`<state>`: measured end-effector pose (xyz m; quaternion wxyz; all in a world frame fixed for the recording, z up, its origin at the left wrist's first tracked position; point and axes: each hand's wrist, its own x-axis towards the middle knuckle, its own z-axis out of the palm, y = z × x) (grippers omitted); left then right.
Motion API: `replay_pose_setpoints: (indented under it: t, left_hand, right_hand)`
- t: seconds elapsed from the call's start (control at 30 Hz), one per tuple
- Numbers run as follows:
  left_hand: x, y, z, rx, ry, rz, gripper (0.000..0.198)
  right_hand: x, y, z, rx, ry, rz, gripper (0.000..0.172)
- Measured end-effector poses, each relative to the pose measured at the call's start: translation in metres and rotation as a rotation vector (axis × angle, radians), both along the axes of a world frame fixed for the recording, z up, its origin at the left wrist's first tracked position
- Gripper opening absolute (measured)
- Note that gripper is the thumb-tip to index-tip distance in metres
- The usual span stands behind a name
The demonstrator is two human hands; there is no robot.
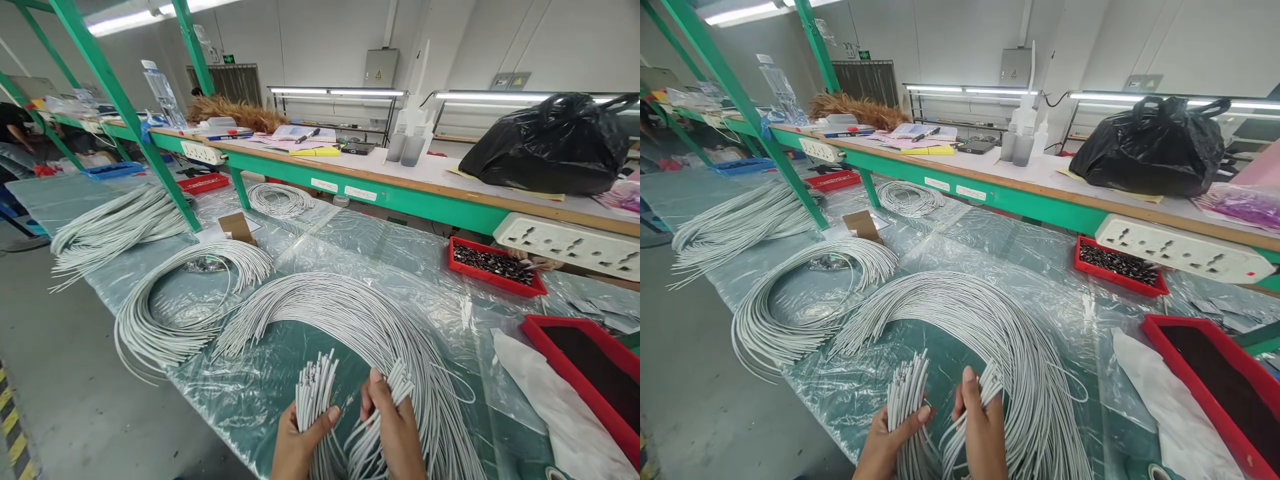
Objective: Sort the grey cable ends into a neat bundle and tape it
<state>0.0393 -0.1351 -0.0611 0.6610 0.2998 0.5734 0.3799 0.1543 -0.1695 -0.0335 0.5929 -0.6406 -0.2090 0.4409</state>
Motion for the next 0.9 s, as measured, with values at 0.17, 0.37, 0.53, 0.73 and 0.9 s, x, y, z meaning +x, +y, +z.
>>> replay_pose_setpoints:
  t: [0.17,0.37,0.53,0.73,0.9]
  left_hand:
    - [0.003,-0.001,0.001,0.08,-0.08,-0.083,0.033]
    - [0.004,-0.002,0.007,0.092,-0.142,-0.056,0.03]
    - [0.003,-0.002,0.008,0.066,-0.129,-0.017,0.027]
    - [-0.001,-0.001,0.006,0.017,-0.053,0.011,0.034]
    - [-0.001,-0.001,0.005,0.065,-0.029,-0.084,0.029]
  right_hand:
    - [-0.005,0.002,0.005,0.064,-0.031,0.133,0.039]
    - [-0.013,0.004,0.015,0.021,0.003,0.118,0.045]
    - [-0.01,0.003,0.01,0.029,-0.039,0.098,0.042]
    - [0.0,0.001,-0.006,0.041,-0.103,-0.052,0.051]
    - [-0.003,0.001,-0.002,0.115,-0.022,0.083,0.039]
